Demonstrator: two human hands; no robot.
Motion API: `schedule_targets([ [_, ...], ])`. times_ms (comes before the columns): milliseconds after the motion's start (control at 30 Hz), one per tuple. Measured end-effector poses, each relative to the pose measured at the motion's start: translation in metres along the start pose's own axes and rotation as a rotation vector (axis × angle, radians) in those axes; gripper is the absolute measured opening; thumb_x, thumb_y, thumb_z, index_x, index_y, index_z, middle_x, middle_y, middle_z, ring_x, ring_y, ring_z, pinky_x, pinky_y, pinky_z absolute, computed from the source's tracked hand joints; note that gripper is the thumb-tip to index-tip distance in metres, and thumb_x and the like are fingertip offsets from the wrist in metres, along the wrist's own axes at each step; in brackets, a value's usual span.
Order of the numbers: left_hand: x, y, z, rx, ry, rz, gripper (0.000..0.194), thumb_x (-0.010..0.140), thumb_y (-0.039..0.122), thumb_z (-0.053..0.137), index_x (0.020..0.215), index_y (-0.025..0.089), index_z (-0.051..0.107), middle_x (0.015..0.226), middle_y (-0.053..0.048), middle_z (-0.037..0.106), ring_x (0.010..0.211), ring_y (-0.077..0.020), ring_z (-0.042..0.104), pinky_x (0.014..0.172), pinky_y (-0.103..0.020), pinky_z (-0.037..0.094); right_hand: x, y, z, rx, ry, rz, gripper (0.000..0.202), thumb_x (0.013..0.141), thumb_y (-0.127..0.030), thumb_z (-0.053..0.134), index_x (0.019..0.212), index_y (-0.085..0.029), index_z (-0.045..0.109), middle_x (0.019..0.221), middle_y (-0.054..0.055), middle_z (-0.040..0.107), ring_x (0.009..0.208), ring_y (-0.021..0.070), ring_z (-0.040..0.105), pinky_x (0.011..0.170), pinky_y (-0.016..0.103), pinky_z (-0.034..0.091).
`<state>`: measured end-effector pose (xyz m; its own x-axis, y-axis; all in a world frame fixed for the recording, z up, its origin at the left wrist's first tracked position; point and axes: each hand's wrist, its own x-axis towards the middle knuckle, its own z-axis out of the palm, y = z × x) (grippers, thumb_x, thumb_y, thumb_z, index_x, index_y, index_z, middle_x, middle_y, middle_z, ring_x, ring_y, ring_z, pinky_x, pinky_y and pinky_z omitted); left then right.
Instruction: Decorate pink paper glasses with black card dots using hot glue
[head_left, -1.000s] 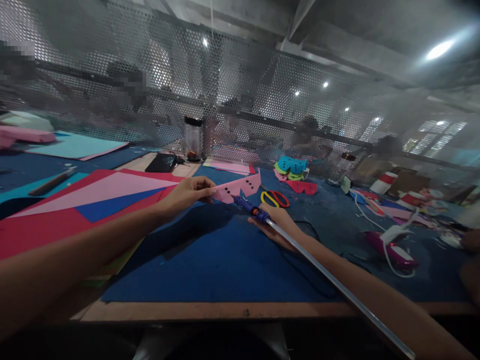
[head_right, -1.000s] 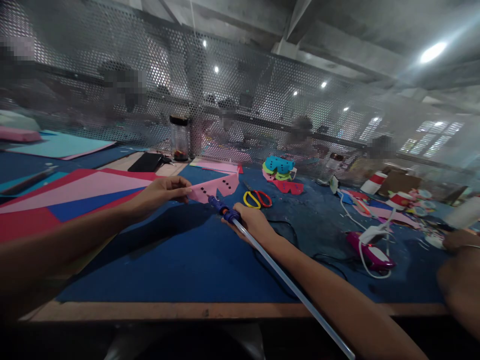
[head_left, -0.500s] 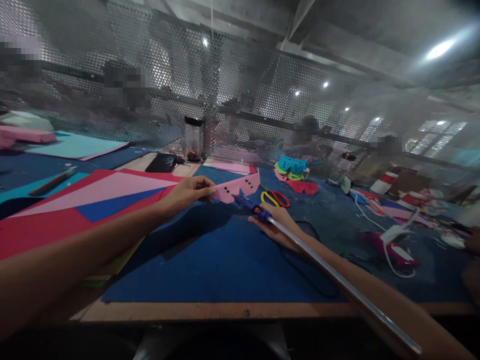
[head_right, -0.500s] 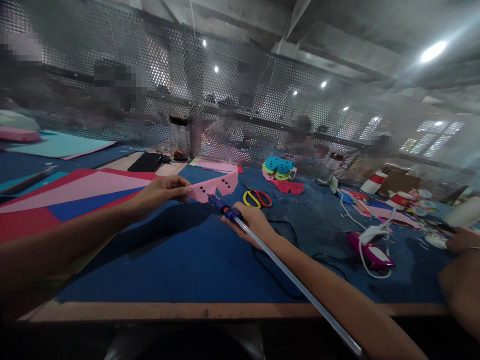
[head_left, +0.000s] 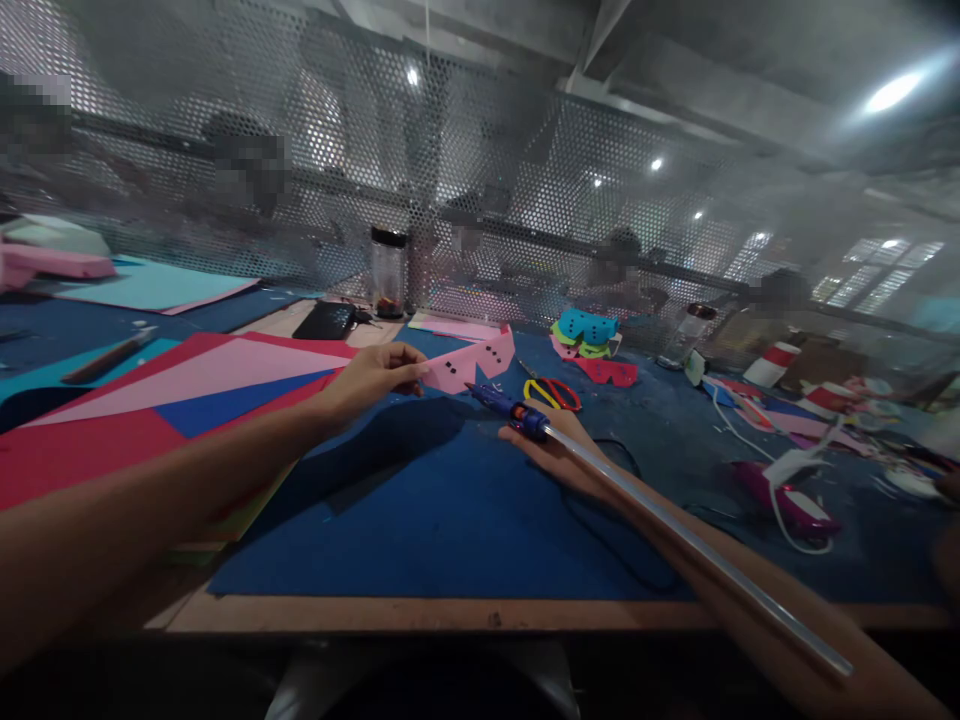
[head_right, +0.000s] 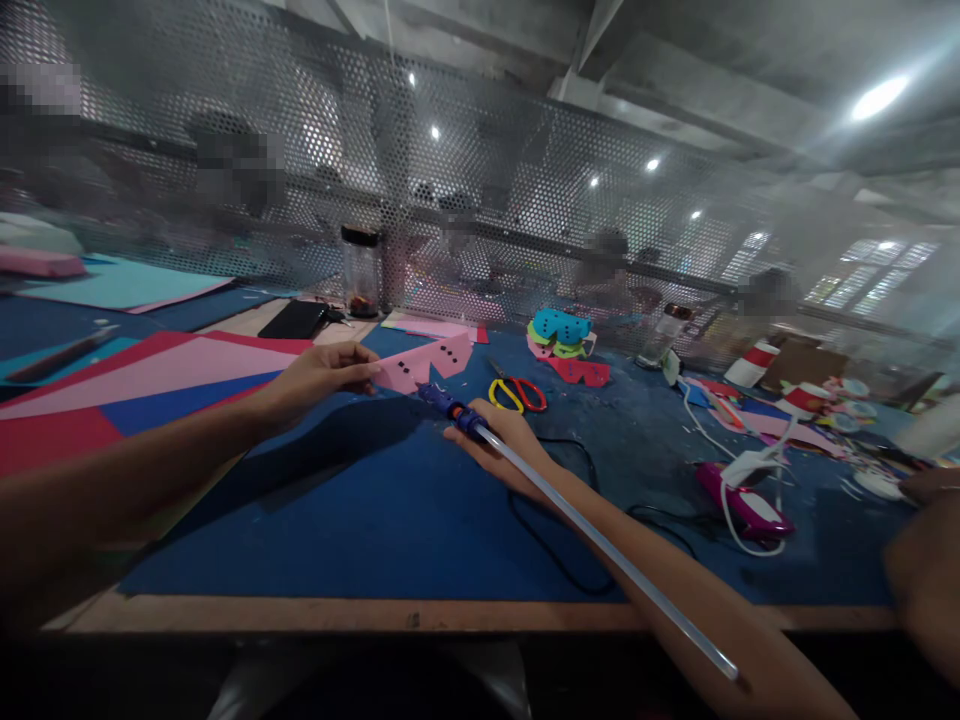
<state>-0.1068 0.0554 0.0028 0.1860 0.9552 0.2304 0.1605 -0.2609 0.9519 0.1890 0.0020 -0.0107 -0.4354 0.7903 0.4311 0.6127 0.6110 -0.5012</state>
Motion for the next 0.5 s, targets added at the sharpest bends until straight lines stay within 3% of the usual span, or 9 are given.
schedule_targets([
  [267,0.009,-0.006,-0.014,-0.103,0.135,0.002,0.031,0.068,0.039,0.083,0.083,0.016,0.069,0.076,-0.002,0.068,0.067,-0.0140,0.063,0.070,-0.029,0.052,-0.002,-0.008,-0.004,0.068,-0.141,0.103,0.036,0.090,-0.055,0.061,0.081,-0.020,0.054,0.068,-0.004,0.050,0.062,0.0115,0.049,0.055,0.023,0.035],
  [500,0.011,-0.004,-0.017,-0.107,0.193,-0.009,0.028,0.066,0.036,0.082,0.078,0.014,0.069,0.073,-0.003,0.067,0.066,-0.0144,0.063,0.067,-0.028,0.050,0.000,-0.023,-0.015,0.129,-0.405,0.289,0.043,0.087,-0.061,0.061,0.085,-0.019,0.062,0.061,-0.003,0.050,0.053,0.0109,0.045,0.047,0.024,0.031],
])
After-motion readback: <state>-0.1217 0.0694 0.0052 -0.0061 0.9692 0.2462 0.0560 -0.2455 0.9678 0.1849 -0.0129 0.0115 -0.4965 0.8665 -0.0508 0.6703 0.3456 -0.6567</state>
